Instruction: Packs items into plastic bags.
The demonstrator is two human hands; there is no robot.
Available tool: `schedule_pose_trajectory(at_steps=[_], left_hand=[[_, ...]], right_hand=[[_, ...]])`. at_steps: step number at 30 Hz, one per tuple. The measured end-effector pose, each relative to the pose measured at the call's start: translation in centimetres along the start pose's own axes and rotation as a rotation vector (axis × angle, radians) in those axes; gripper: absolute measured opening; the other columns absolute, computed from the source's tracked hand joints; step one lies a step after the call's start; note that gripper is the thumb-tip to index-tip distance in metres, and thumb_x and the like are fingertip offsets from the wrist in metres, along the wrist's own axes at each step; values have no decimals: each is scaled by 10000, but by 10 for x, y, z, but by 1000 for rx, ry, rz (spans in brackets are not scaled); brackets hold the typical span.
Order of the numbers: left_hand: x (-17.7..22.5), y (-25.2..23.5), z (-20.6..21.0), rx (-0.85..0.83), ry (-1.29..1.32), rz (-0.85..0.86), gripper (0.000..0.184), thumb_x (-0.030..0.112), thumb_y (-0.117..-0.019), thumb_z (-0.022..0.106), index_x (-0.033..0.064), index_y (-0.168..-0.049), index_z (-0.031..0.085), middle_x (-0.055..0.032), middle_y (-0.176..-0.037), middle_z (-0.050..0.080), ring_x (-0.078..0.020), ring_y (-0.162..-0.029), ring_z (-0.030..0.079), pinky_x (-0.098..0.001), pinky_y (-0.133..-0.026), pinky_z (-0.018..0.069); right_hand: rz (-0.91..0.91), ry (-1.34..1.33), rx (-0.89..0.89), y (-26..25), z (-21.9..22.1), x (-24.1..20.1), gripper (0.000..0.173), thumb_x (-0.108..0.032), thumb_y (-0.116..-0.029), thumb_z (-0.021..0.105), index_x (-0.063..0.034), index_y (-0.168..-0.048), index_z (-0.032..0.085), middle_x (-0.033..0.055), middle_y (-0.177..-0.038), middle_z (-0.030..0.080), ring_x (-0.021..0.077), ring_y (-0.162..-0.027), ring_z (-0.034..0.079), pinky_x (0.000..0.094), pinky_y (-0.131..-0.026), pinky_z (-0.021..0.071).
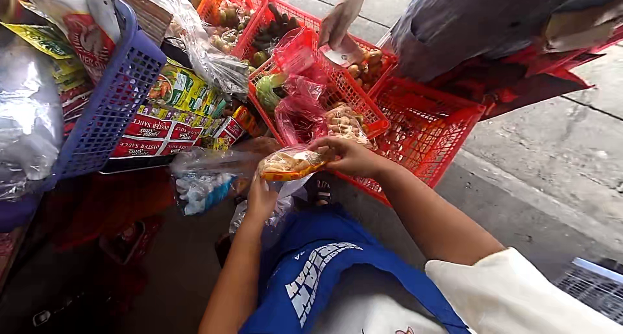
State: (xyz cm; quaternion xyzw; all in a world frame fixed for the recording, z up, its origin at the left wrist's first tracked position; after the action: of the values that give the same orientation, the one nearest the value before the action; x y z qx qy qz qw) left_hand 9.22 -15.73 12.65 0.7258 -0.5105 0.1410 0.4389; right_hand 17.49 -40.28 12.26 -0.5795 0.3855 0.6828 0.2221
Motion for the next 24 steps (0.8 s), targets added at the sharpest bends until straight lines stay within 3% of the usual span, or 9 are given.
schedule_pose_trajectory(at_steps=[2, 5, 8, 11, 14, 17, 20, 24], left_hand=[[-3, 1, -2, 58, 171, 82, 776, -136, -746, 692, -129, -1464, 396, -270, -1463, 508, -262, -1380, 505, -371, -1161, 423], [-10, 9, -6, 173, 225, 87, 822, -153, -732, 684, -136, -1484, 352, -278, -1471, 489, -264, -1373, 506, -366, -1148, 434], [-15, 14, -13, 266, 375, 70, 994, -203, -699, 646, -103, -1575, 188, -278, -1604, 309, -245, -1457, 401, -337, -1178, 382], [-4, 21, -16, 228, 305, 56, 977, -185, -702, 609, -94, -1580, 191, -262, -1618, 298, -226, -1478, 375, -320, -1192, 358], [14, 33, -11, 173, 29, 115, 861, -126, -755, 601, -103, -1554, 281, -281, -1596, 340, -271, -1481, 379, -369, -1202, 343], [30, 41, -3, 146, -56, 172, 820, -107, -801, 604, -75, -1563, 301, -250, -1598, 365, -253, -1463, 415, -367, -1182, 381], [29, 42, -3, 180, -71, 233, 803, -93, -819, 616, -99, -1555, 294, -280, -1575, 384, -284, -1459, 420, -378, -1189, 367], [17, 41, -12, 157, 100, 219, 868, -126, -779, 615, -91, -1569, 257, -267, -1618, 313, -226, -1462, 413, -325, -1173, 384]], right_hand=[[49, 63, -22, -1, 2, 5, 469, 4, -842, 707, -108, -1291, 633, 82, -1167, 718, 169, -986, 708, 417, -886, 594], [84, 117, -38, -2, 6, -4, 413, 7, -855, 692, -121, -1245, 647, 82, -1125, 722, 179, -957, 706, 443, -861, 589], [97, 276, 0, -6, 10, -3, 385, -51, -854, 728, -177, -1214, 678, 74, -1072, 735, 222, -945, 707, 524, -837, 572], [87, 415, -18, -11, 27, 0, 369, -144, -862, 757, -190, -1225, 707, 86, -1115, 728, 277, -1067, 681, 607, -929, 525], [-54, 514, -117, -19, 72, -4, 407, -169, -884, 725, -149, -1287, 677, 114, -1206, 701, 315, -1178, 635, 592, -1011, 486], [-230, 573, -104, -26, 121, -4, 380, -71, -913, 639, -64, -1293, 641, 203, -1270, 664, 403, -1225, 605, 611, -1033, 472], [-297, 471, -125, -23, 138, -16, 412, -37, -1002, 542, -12, -1413, 565, 226, -1455, 556, 356, -1367, 533, 516, -1151, 418], [-302, 431, -154, -16, 123, -23, 301, -74, -1016, 570, 9, -1302, 616, 214, -1273, 651, 335, -1209, 631, 491, -1071, 485]])
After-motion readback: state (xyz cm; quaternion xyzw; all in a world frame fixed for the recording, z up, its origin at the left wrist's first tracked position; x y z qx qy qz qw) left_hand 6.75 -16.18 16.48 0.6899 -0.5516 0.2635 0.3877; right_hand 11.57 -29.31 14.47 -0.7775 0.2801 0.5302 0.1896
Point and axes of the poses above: each hand's wrist, its own y-axis away from the middle knuckle, its own z-axis out of the palm, x = y × z, the point moved 6 cm from there along -y, towards the middle knuckle
